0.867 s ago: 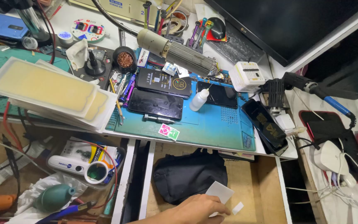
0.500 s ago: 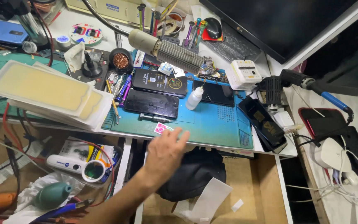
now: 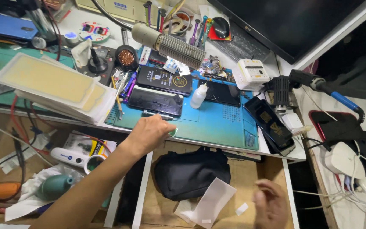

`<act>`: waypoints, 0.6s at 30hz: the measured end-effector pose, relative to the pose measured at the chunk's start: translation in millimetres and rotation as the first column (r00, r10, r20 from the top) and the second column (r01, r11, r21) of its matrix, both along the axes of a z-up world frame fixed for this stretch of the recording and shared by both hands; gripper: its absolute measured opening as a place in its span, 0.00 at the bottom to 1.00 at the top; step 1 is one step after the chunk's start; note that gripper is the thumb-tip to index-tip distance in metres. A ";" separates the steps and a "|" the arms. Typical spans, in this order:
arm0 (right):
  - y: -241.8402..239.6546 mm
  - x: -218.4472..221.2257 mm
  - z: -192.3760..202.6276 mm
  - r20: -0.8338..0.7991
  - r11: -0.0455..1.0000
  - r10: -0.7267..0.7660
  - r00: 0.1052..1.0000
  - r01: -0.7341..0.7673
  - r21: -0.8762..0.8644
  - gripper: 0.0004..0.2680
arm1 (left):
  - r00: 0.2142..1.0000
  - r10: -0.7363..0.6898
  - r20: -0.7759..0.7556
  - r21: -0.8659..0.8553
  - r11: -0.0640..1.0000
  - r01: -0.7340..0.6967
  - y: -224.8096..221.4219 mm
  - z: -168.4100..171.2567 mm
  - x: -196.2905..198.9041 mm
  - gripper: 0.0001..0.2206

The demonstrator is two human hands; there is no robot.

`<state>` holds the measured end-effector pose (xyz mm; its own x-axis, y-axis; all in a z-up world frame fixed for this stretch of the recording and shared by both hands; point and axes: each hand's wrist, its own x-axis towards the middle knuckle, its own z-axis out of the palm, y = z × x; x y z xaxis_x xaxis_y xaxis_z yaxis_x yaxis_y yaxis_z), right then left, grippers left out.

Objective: Replacing a screen protector on a smartphone at a repair bench

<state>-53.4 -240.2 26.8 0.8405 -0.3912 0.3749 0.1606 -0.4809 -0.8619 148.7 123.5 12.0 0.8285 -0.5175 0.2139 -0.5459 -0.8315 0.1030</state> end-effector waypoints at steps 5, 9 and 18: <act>88.3 30.3 22.4 -0.162 0.949 0.314 0.935 -0.312 0.040 0.09 | 0.999 -0.023 0.032 -0.165 0.986 0.028 13.9 6.2 -3.4 0.10; 98.6 31.5 5.4 -0.391 0.902 0.426 0.816 -0.351 0.251 0.08 | 0.997 0.039 -0.063 -0.419 0.906 -0.062 12.2 15.7 -6.6 0.05; 97.6 32.0 6.1 -0.445 0.772 0.558 0.700 -0.242 0.587 0.09 | 0.997 0.060 -0.040 -0.770 0.635 -0.069 -40.8 26.6 -23.8 0.09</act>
<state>-21.4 -142.6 32.9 0.9350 0.0532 -0.3507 -0.3501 -0.0201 -0.9365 124.9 82.7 38.6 0.8576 -0.1141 0.5014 -0.4893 -0.4810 0.7275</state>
